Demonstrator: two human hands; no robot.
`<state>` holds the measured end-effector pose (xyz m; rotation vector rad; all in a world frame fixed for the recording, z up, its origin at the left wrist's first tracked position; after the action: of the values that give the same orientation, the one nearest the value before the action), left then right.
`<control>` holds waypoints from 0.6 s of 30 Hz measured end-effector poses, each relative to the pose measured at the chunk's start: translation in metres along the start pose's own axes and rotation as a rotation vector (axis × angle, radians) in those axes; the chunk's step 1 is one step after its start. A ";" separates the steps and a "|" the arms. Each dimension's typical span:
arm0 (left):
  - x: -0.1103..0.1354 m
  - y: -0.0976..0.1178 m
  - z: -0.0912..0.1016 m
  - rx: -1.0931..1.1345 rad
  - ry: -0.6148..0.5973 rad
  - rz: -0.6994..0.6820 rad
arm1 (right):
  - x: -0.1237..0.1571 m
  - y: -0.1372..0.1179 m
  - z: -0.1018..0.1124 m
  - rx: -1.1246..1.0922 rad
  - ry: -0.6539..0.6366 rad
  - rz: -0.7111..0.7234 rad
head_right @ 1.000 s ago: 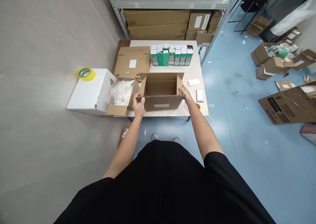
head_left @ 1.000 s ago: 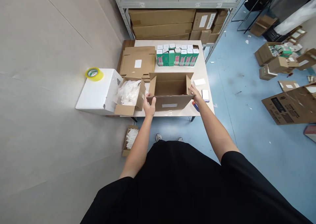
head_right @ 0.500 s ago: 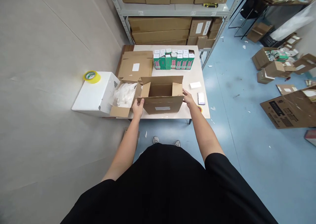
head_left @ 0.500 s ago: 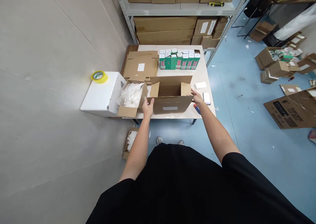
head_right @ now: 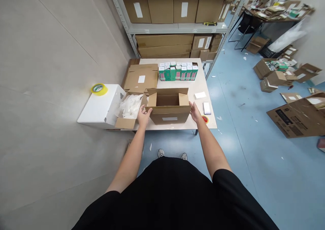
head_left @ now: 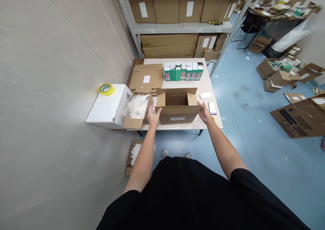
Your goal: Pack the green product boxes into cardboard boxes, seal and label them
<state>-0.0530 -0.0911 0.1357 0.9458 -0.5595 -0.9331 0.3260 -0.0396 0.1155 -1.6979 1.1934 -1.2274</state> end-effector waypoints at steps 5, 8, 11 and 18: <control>-0.004 0.001 -0.003 -0.073 0.025 -0.037 | 0.020 0.008 -0.005 -0.089 -0.021 0.046; -0.007 0.003 -0.001 -0.099 0.022 -0.058 | 0.020 0.008 -0.005 -0.032 -0.043 0.038; -0.010 0.006 -0.001 -0.102 0.039 -0.061 | 0.018 0.006 -0.004 0.000 -0.049 0.043; -0.026 0.004 0.001 -0.054 -0.016 -0.051 | 0.018 0.003 -0.013 0.018 -0.029 0.109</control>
<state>-0.0654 -0.0680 0.1397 0.9085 -0.5233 -0.9975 0.3153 -0.0582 0.1219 -1.6110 1.2374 -1.1411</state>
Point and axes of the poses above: each hand's wrist, its own x-axis away from the middle knuckle, its own z-axis out of the back of the hand, y = z × x, the point moved 3 cm from there along -x, towards the middle knuckle, and after that the axes turned 8 degrees about -x, right-handed, at the moved point
